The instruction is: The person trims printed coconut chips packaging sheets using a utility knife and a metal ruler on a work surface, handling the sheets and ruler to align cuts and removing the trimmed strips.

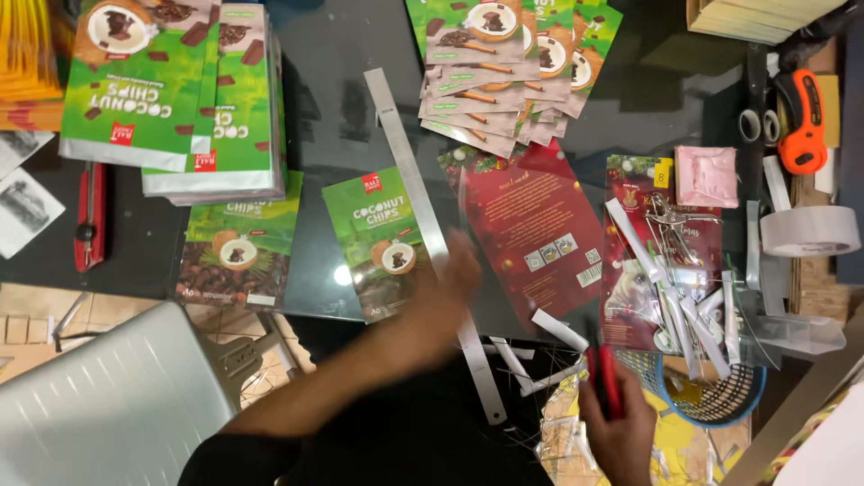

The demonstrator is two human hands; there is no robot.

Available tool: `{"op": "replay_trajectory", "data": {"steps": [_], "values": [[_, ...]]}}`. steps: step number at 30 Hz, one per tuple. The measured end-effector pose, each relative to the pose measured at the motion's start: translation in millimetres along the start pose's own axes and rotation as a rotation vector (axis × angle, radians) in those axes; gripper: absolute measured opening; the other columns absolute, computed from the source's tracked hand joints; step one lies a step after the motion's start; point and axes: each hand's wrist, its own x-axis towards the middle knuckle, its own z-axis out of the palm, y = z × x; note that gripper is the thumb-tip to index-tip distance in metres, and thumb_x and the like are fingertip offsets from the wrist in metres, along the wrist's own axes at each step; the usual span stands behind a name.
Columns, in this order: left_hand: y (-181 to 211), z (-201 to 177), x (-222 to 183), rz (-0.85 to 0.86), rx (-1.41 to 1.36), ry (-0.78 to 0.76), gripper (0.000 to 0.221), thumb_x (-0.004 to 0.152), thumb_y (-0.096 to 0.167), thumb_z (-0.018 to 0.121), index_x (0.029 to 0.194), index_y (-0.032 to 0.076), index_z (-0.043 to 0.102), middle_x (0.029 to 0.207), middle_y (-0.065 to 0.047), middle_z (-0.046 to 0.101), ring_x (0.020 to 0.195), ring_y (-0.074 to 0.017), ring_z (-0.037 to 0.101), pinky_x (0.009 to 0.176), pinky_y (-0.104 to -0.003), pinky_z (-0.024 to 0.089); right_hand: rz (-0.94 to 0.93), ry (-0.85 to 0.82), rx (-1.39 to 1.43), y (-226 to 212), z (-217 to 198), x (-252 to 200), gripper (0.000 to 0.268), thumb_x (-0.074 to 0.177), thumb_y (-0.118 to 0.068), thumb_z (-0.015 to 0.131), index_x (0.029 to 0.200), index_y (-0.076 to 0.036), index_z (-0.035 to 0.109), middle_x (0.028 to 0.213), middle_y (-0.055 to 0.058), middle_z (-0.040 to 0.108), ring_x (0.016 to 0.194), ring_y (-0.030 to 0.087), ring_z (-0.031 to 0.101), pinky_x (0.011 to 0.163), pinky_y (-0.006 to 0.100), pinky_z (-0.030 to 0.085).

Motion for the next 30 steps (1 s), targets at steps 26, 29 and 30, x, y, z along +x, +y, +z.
{"op": "replay_trajectory", "data": {"steps": [26,29,30], "values": [[-74,-32,-79,-0.299,-0.798,0.203,0.056,0.088,0.044,0.081,0.122,0.018,0.045,0.161,-0.008,0.042,0.152,-0.0351,0.037,0.122,-0.057,0.035,-0.021,-0.665,0.101,-74,74,30,0.026,0.090,-0.030,0.074,0.110,-0.015,0.069,0.093,0.003,0.071,0.083,0.015,0.065,0.079,0.028,0.050],[-58,-50,-98,-0.286,-0.828,-0.034,0.045,0.074,0.036,0.090,0.092,0.011,0.058,0.155,-0.015,0.046,0.150,-0.0381,0.034,0.120,-0.057,0.032,-0.143,-0.776,-0.220,-91,57,41,0.023,0.095,-0.039,0.068,0.105,-0.019,0.060,0.087,0.004,0.065,0.075,0.020,0.061,0.068,0.035,0.046],[-53,-53,-105,-0.217,-0.798,-0.128,0.055,0.071,0.023,0.093,0.104,0.007,0.052,0.160,-0.022,0.037,0.155,-0.0431,0.026,0.124,-0.059,0.023,-0.234,-0.884,-0.363,-95,53,45,0.024,0.098,-0.041,0.065,0.105,-0.020,0.056,0.092,0.004,0.065,0.077,0.023,0.062,0.068,0.038,0.045]]}}
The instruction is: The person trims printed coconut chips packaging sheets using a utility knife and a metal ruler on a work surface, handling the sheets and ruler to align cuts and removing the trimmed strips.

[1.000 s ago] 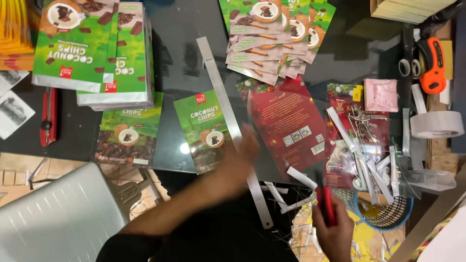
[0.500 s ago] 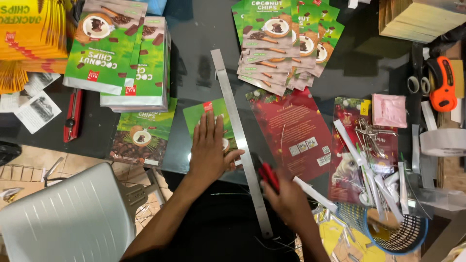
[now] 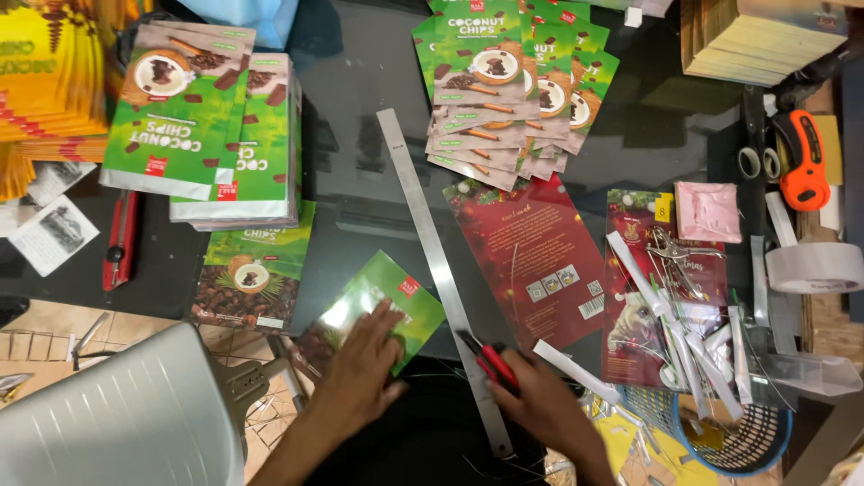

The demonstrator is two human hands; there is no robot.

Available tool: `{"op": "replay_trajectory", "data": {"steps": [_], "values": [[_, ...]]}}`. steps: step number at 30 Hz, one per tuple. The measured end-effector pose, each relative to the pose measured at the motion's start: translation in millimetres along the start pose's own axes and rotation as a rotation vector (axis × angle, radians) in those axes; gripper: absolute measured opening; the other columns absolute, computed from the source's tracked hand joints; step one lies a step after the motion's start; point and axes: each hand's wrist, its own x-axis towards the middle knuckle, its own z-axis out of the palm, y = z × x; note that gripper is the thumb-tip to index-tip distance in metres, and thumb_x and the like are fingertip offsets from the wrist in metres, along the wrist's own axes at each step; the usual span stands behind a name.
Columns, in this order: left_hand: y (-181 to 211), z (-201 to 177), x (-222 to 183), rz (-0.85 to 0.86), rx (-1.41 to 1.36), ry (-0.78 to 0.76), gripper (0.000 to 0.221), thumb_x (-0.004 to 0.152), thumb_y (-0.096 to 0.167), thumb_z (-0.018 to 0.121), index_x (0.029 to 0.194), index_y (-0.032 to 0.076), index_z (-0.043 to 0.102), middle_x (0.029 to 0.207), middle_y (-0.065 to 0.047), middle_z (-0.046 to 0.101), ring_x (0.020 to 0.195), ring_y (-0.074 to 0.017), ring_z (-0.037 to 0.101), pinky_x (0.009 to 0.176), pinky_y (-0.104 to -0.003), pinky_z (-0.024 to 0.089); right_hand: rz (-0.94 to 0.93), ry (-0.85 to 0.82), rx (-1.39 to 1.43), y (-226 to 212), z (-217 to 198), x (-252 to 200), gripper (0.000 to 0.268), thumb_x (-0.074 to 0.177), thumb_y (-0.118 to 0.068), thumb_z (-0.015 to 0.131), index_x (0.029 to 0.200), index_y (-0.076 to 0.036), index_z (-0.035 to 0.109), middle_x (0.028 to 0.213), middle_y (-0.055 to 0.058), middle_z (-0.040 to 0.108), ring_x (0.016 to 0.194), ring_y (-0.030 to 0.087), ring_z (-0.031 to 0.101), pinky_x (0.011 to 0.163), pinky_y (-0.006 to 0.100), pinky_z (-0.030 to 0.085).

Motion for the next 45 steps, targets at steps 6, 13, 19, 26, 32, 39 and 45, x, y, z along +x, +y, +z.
{"op": "replay_trajectory", "data": {"steps": [6,13,19,26,32,39,45], "values": [[7,-138,6,-0.077,-0.295,-0.427,0.043,0.085,0.003,0.058,0.121,0.026,0.065,0.112,-0.004,0.078,0.095,-0.0261,0.075,0.083,-0.041,0.055,-0.032,0.539,-0.248,11,-43,36,0.057,0.086,-0.050,0.077,0.125,-0.013,0.059,0.073,0.011,0.073,0.059,0.027,0.074,0.057,0.039,0.064],[5,-161,162,0.077,-0.485,0.627,0.008,0.101,0.012,0.072,0.105,0.016,0.066,0.066,0.009,0.031,0.059,-0.0077,0.028,0.057,-0.026,0.024,0.339,0.503,-0.178,9,-65,17,0.069,0.080,-0.065,0.074,0.132,-0.022,0.060,0.097,0.015,0.076,0.087,0.036,0.074,0.073,0.046,0.058],[-57,-133,203,0.114,0.082,0.427,0.081,0.120,0.021,0.065,0.171,0.019,0.002,0.175,-0.009,-0.009,0.167,-0.0317,0.006,0.138,-0.056,0.015,0.641,0.881,-0.137,112,-47,-44,0.046,0.099,-0.053,0.068,0.107,-0.008,0.067,0.084,0.024,0.073,0.082,0.046,0.069,0.072,0.054,0.050],[-107,-163,74,-0.404,0.295,0.557,0.080,0.108,0.048,0.051,0.154,-0.016,0.036,0.158,-0.040,0.036,0.148,-0.0521,0.032,0.119,-0.063,0.021,0.329,0.401,0.702,95,33,-24,0.048,0.085,-0.013,0.078,0.132,-0.007,0.066,0.102,0.014,0.085,0.088,0.025,0.078,0.062,0.037,0.058],[-85,-116,33,-0.326,0.624,0.519,0.068,0.101,0.048,0.056,0.148,-0.002,0.054,0.135,-0.024,0.065,0.115,-0.0462,0.063,0.109,-0.057,0.042,0.026,0.229,0.867,33,41,-3,0.026,0.083,-0.003,0.083,0.108,-0.001,0.077,0.097,0.008,0.083,0.073,0.016,0.069,0.069,0.029,0.059],[-30,-82,62,0.304,-0.003,0.443,0.044,0.090,0.001,0.076,0.131,0.003,0.062,0.129,-0.018,0.071,0.109,-0.0341,0.073,0.105,-0.062,0.055,0.102,0.288,0.913,15,10,-7,0.032,0.077,0.004,0.085,0.105,0.004,0.069,0.090,0.016,0.082,0.057,0.023,0.064,0.051,0.038,0.057],[-72,-18,57,0.181,0.156,0.220,0.052,0.104,0.028,0.056,0.153,0.013,0.049,0.160,-0.008,0.048,0.149,-0.0284,0.043,0.114,-0.052,0.040,-0.022,0.352,1.033,38,31,-5,0.026,0.078,0.004,0.083,0.096,0.000,0.065,0.093,0.018,0.076,0.082,0.023,0.067,0.080,0.032,0.052]]}}
